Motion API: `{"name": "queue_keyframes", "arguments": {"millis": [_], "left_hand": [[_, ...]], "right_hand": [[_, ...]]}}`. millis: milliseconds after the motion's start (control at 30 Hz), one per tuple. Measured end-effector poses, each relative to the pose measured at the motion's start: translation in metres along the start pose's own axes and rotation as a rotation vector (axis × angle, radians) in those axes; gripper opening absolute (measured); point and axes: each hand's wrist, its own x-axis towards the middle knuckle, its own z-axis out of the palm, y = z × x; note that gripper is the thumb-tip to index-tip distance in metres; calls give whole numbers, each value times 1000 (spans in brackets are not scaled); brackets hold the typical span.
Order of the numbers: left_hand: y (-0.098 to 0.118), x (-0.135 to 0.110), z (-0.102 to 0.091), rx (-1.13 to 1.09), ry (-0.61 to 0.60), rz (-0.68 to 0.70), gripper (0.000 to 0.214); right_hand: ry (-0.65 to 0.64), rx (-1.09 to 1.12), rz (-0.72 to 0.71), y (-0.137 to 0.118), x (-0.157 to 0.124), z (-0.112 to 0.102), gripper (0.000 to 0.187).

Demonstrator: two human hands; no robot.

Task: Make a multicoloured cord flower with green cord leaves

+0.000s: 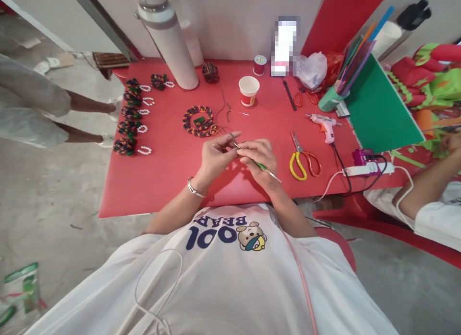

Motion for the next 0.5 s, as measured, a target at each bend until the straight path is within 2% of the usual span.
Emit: {"name": "queue_keyframes", "arguments": {"millis": [100, 167, 233, 300, 367, 433, 500], "left_hand": [[-3, -3, 3, -4, 50, 21, 44], [-5, -4, 5, -98, -19, -19, 43], [-5, -4, 5, -239, -110, -63, 42], [-2, -2, 0, -332, -178, -94, 42], [2, 0, -7, -315, -227, -122, 45], [8, 2, -16, -237, -280, -157, 43], [14, 3, -21, -177, -294, -180, 43]], "right_hand": [[36, -252, -32, -1, -2, -3, 27], [111, -331, -23, 2, -4, 0, 32], [156, -300, 4, 5, -4, 5, 39], [152, -123, 56, 11, -1, 7, 41], [107, 153, 122, 18, 4, 4, 39], [10, 394, 192, 26, 11, -6, 35], [-106, 529, 255, 34, 19, -20, 33]]}}
